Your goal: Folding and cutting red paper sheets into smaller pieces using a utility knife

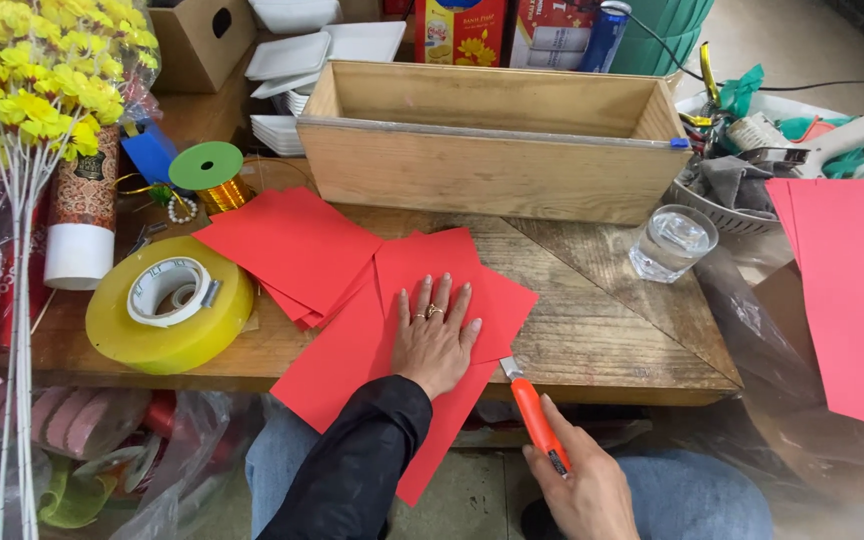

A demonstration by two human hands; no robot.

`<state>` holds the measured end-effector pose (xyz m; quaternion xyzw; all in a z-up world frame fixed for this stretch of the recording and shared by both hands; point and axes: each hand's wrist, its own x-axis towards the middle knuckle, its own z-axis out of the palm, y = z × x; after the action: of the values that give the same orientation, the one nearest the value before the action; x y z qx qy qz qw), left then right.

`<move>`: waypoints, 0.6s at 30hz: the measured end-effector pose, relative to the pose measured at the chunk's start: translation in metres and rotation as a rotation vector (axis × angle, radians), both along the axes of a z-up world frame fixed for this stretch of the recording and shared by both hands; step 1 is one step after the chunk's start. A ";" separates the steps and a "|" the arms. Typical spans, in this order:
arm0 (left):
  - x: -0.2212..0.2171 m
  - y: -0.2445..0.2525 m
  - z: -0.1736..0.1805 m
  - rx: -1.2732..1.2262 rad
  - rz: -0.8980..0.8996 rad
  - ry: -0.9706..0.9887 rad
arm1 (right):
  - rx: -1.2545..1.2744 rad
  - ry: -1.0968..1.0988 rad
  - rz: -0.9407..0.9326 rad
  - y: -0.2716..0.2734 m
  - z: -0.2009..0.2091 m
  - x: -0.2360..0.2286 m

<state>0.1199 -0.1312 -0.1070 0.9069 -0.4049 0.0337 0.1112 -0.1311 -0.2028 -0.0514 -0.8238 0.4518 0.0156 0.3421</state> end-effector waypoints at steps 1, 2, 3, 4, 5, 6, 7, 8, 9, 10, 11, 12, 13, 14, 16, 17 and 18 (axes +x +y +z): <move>0.001 0.000 -0.002 -0.006 0.004 -0.021 | -0.041 0.027 0.022 -0.002 -0.004 -0.001; 0.000 0.001 0.003 -0.004 0.007 -0.020 | -0.039 0.028 0.025 -0.003 -0.005 -0.003; -0.001 0.001 0.008 0.030 0.008 0.027 | -0.066 0.058 0.030 -0.004 -0.006 -0.006; -0.002 0.001 0.013 0.064 0.010 0.075 | -0.092 0.088 0.035 -0.005 -0.007 -0.009; 0.000 0.000 0.006 0.065 0.011 0.076 | -0.091 0.088 0.036 -0.009 -0.012 -0.013; 0.001 -0.001 -0.001 0.022 0.010 0.007 | -0.097 0.082 0.053 -0.013 -0.017 -0.017; 0.002 -0.001 -0.008 -0.019 0.009 -0.061 | -0.100 0.077 0.070 -0.017 -0.022 -0.022; 0.000 0.000 -0.002 -0.017 0.009 -0.059 | -0.098 0.079 0.071 -0.019 -0.023 -0.026; -0.001 0.002 0.005 0.017 0.003 -0.003 | -0.095 0.055 0.065 -0.022 -0.024 -0.030; -0.002 0.003 0.012 0.050 -0.004 0.053 | -0.093 0.031 0.058 -0.024 -0.025 -0.034; -0.002 0.003 0.015 0.051 -0.002 0.056 | -0.092 0.033 0.061 -0.025 -0.023 -0.034; -0.003 0.003 0.018 0.076 0.005 0.078 | -0.091 0.047 0.071 -0.027 -0.021 -0.033; -0.004 0.003 0.021 0.101 0.009 0.100 | -0.091 0.060 0.080 -0.028 -0.019 -0.033; -0.004 0.002 0.019 0.102 0.009 0.104 | -0.090 0.064 0.080 -0.028 -0.018 -0.033; -0.003 0.002 0.016 0.082 0.005 0.059 | -0.076 0.085 0.074 -0.029 -0.015 -0.033; -0.002 0.002 0.009 0.083 0.006 0.060 | -0.076 0.087 0.076 -0.030 -0.019 -0.033; 0.000 0.001 0.003 0.037 0.004 0.013 | -0.086 0.072 0.089 -0.031 -0.022 -0.033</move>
<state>0.1195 -0.1299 -0.1039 0.9099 -0.4029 0.0207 0.0972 -0.1640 -0.2341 -0.0731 -0.8559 0.4270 0.0411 0.2888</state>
